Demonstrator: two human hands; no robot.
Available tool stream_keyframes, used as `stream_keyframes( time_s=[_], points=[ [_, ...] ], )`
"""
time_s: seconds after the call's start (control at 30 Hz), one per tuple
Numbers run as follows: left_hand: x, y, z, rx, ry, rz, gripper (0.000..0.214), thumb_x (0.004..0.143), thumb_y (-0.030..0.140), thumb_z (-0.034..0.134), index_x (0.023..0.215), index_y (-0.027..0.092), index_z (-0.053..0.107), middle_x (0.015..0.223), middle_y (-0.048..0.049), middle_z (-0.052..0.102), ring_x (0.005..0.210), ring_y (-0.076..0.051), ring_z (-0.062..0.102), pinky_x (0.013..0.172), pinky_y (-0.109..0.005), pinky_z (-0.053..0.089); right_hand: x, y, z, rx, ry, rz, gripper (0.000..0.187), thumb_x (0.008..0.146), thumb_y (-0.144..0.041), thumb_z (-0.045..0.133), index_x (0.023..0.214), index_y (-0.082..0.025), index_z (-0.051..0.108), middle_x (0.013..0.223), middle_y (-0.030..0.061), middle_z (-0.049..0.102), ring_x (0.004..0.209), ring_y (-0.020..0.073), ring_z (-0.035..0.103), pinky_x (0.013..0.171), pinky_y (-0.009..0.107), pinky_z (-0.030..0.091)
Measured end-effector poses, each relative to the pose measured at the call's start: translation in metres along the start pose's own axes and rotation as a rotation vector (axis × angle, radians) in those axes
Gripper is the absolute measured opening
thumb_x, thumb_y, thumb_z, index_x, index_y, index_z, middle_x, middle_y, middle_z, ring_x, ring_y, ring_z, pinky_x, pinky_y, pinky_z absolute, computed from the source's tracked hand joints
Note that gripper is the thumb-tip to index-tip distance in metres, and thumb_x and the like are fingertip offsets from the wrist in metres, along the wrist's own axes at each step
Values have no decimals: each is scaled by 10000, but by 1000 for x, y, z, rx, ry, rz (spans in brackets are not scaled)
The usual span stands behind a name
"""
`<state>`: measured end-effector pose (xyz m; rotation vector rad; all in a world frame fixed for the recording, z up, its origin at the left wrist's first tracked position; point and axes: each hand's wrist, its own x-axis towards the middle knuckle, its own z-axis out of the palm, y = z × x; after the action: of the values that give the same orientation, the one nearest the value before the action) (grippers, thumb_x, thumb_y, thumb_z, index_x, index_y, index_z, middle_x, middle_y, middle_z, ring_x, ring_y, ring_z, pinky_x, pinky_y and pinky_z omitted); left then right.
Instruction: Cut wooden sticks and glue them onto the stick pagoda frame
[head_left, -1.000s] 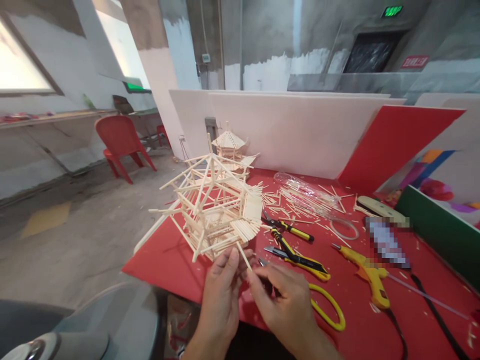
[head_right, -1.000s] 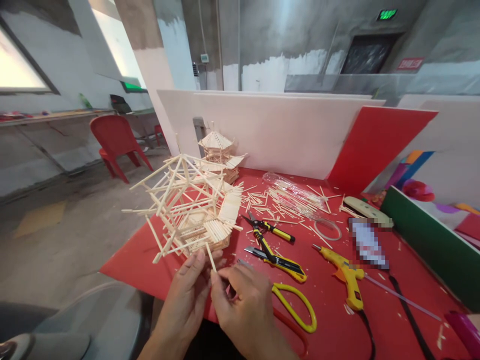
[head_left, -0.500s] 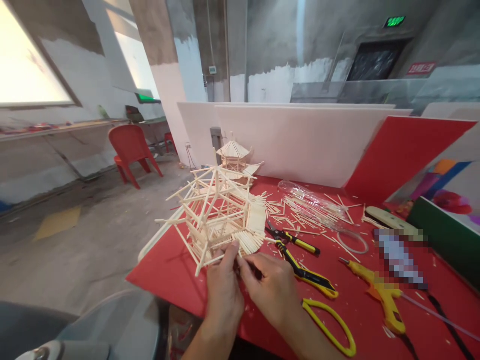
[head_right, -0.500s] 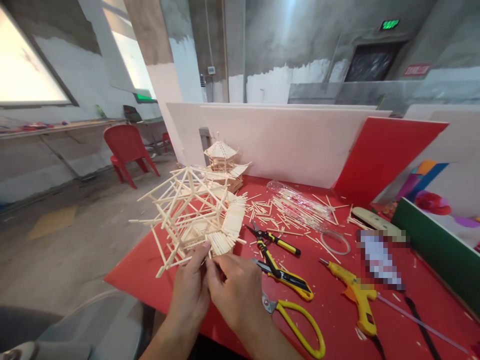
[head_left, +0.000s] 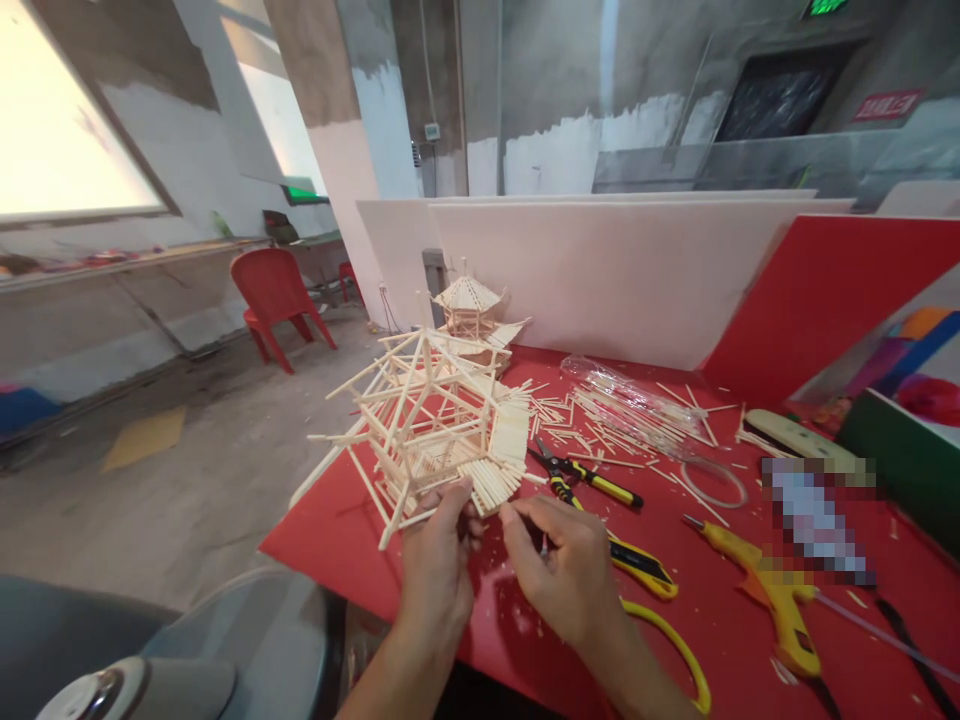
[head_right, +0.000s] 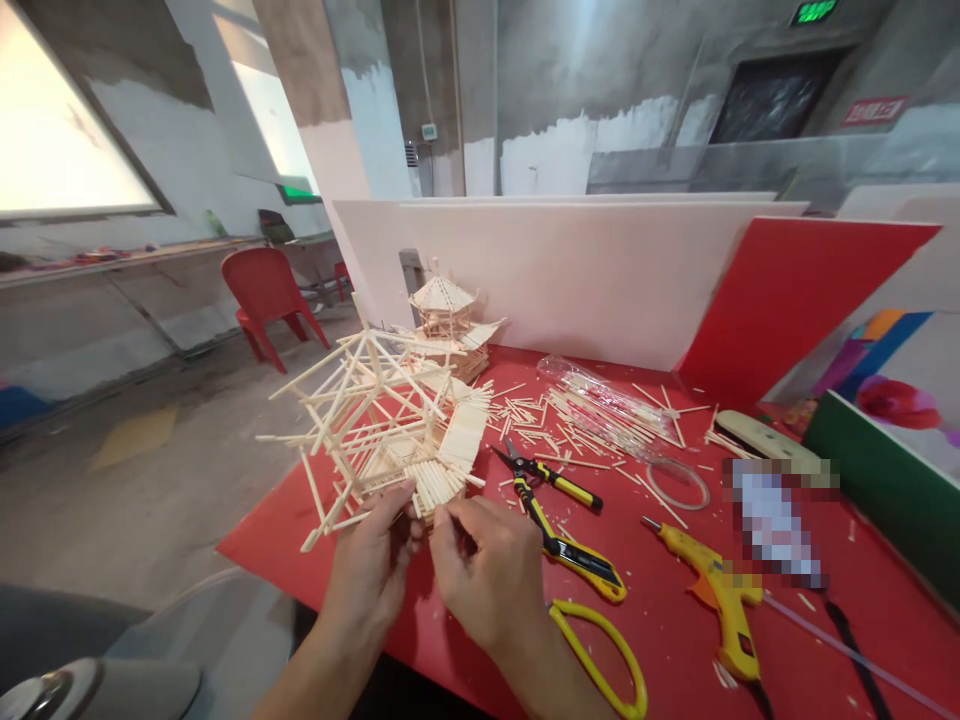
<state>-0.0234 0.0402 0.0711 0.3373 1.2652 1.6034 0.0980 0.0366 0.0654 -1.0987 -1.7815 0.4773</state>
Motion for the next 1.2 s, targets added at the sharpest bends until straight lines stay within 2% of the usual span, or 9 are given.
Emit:
stream_keyframes(
  time_s=[0.37, 0.57, 1.2],
  points=[
    [3, 0, -4, 99, 0, 93, 263, 611, 315, 800, 579, 150, 598, 472, 38, 548, 409, -80, 468, 399, -190, 325, -4, 1, -4, -36, -8, -22, 249, 917, -263, 506, 773, -200, 699, 664, 23, 659, 602, 128, 592, 613, 232, 412],
    [2, -1, -3, 92, 2, 100, 280, 586, 340, 819, 585, 147, 616, 467, 37, 545, 407, -76, 463, 410, -187, 338, -5, 4, 2, 11, -44, -26, 155, 872, -213, 564, 867, -235, 717, 771, 11, 717, 686, 134, 644, 684, 228, 452],
    [5, 0, -5, 52, -35, 71, 261, 578, 293, 819, 591, 143, 606, 481, 37, 551, 413, -70, 467, 421, -182, 354, -5, 1, 3, 26, -46, -50, 155, 875, -202, 564, 883, -240, 715, 812, 11, 733, 714, 133, 663, 727, 225, 473]
  ],
)
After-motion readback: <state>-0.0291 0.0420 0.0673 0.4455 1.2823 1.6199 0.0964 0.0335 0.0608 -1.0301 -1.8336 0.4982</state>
